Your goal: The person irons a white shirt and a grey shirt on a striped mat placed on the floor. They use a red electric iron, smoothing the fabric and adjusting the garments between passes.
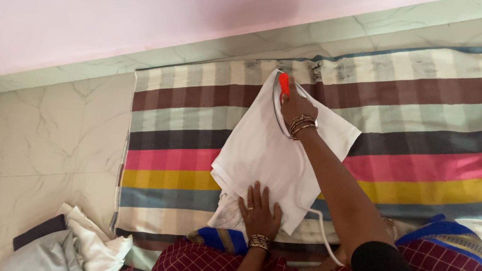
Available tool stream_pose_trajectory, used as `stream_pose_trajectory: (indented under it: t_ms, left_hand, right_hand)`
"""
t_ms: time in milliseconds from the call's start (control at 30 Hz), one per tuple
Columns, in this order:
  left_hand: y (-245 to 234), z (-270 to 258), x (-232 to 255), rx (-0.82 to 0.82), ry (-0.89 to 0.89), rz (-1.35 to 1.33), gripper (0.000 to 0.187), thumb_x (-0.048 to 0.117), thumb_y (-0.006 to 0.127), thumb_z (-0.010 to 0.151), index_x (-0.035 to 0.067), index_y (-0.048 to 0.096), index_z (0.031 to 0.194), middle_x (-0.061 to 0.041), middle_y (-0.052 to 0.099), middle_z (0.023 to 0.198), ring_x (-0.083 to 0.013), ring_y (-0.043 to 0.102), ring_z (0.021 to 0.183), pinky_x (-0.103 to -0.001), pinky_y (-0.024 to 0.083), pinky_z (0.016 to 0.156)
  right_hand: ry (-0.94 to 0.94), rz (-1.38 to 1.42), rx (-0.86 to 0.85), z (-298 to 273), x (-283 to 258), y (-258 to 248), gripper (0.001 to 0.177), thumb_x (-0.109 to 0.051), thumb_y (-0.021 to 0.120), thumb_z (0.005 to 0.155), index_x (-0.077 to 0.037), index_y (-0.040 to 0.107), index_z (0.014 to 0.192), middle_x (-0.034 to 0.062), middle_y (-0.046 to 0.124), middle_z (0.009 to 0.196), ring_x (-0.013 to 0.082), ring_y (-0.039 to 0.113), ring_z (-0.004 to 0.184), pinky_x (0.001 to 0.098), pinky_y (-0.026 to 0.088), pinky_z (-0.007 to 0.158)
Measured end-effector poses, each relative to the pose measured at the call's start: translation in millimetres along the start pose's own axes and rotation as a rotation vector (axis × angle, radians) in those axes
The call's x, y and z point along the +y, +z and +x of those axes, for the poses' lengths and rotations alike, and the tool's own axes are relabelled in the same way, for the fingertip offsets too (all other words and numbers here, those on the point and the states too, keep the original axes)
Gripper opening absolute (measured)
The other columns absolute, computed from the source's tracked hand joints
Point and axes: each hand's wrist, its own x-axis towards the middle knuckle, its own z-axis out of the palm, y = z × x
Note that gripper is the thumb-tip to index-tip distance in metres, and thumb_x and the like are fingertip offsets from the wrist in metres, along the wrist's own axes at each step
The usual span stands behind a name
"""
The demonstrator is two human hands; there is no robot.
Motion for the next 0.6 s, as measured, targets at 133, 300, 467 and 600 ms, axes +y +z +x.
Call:
stream_pose_trajectory:
  t_ms: [133, 300, 467, 600]
  left_hand:
    - [-4.2, 1.1, 2.7, -0.032, -0.026, 0.009, 0.058, 0.039, 0.055, 0.093, 0.011, 0.054, 0.144, -0.010, 0.032, 0.164, -0.0306, 0.027, 0.152, -0.062, 0.012, 0.121]
    - [-4.5, 2.6, -0.8, -0.075, -0.038, 0.034, 0.059, 0.041, 0.053, 0.094, 0.011, 0.053, 0.145, -0.010, 0.030, 0.165, -0.0294, 0.025, 0.152, -0.061, 0.011, 0.121]
    - [3.9, 2.4, -1.8, -0.016, -0.015, 0.045, 0.059, 0.042, 0.050, 0.095, 0.012, 0.052, 0.146, -0.010, 0.030, 0.166, -0.0291, 0.026, 0.153, -0.060, 0.010, 0.122]
    - [4.3, -0.3, -4.1, 0.001, -0.014, 0.038, 0.060, 0.042, 0.050, 0.094, 0.012, 0.052, 0.146, -0.010, 0.030, 0.166, -0.0290, 0.027, 0.152, -0.060, 0.011, 0.122]
  right_hand:
    - [0.035, -0.012, -0.015, 3.5, 8.0, -8.7, 0.065, -0.040, 0.045, 0.100, -0.039, 0.023, 0.162, 0.0200, 0.075, 0.101, 0.0421, 0.072, 0.089, 0.0602, 0.052, 0.078]
    - [0.058, -0.054, -0.038, -39.8, 60.9, -18.1, 0.066, -0.043, 0.045, 0.100, -0.038, 0.022, 0.162, 0.0219, 0.074, 0.103, 0.0441, 0.072, 0.090, 0.0603, 0.054, 0.078]
    - [0.145, -0.066, 0.024, -80.7, 142.4, -36.1, 0.066, -0.045, 0.045, 0.101, -0.037, 0.022, 0.163, 0.0287, 0.072, 0.103, 0.0503, 0.070, 0.093, 0.0626, 0.053, 0.081]
    - [0.038, -0.017, 0.055, -104.0, 179.0, -41.8, 0.063, -0.046, 0.045, 0.103, -0.035, 0.025, 0.162, 0.0310, 0.071, 0.099, 0.0534, 0.069, 0.089, 0.0635, 0.053, 0.078]
